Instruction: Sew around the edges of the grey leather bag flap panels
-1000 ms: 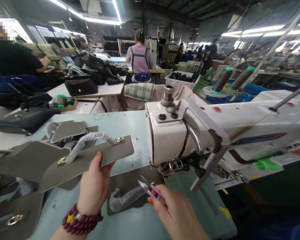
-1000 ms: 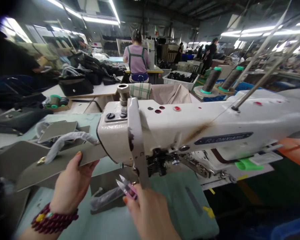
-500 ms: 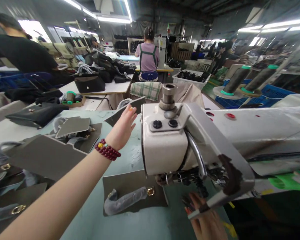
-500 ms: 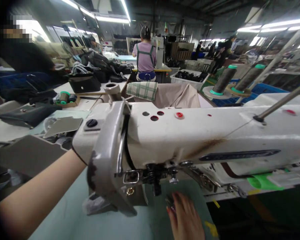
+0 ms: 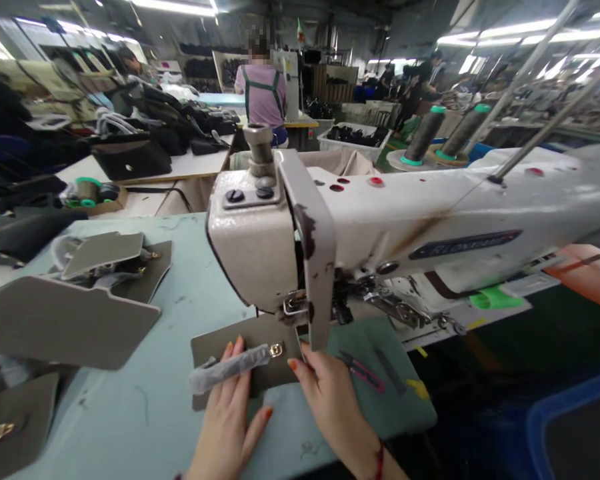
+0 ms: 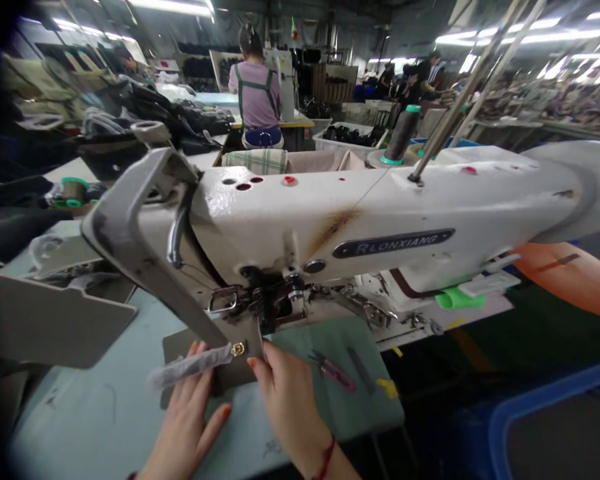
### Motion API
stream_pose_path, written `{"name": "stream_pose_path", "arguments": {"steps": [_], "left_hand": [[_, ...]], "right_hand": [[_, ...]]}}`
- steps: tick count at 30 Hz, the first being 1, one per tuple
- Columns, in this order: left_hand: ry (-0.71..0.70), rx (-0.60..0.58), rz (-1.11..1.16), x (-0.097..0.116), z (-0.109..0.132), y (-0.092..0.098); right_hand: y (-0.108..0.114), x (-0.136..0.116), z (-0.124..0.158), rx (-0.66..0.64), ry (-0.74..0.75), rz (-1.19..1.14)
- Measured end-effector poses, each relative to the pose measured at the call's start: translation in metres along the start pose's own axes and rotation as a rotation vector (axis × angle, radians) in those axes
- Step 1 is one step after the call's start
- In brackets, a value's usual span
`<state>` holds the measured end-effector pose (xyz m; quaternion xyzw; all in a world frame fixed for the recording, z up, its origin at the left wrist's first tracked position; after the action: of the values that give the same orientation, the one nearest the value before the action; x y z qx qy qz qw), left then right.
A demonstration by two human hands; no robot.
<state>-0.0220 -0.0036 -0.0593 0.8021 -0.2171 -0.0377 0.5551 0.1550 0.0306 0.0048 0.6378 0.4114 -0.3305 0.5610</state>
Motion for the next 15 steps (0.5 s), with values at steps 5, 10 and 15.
{"name": "stream_pose_path", "arguments": {"steps": [5,10,15], "left_hand": [[-0.216,-0.059,-0.110,0.001,-0.084,0.028],[-0.311,-0.152,-0.200,0.010,-0.109,0.071],[-0.326,-0.131,-0.190,0.013,-0.106,0.071]], "right_hand": [[-0.007,-0.004,-0.001,-0.037,-0.057,-0.204],[-0.013,0.000,0.002,-0.046,-0.150,-0.440],[-0.013,0.007,0.003,-0.002,-0.209,-0.451]]}}
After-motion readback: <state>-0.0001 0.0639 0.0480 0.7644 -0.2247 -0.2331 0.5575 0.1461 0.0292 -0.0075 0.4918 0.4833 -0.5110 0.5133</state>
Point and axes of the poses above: each hand's wrist, its own z-axis away from the middle knuckle, its own y-axis out of the back of the hand, x = y × z, the point moved 7 cm from there along -z, towards the middle knuckle, and after that the axes turned 7 degrees about -z, right-handed, at the moved point
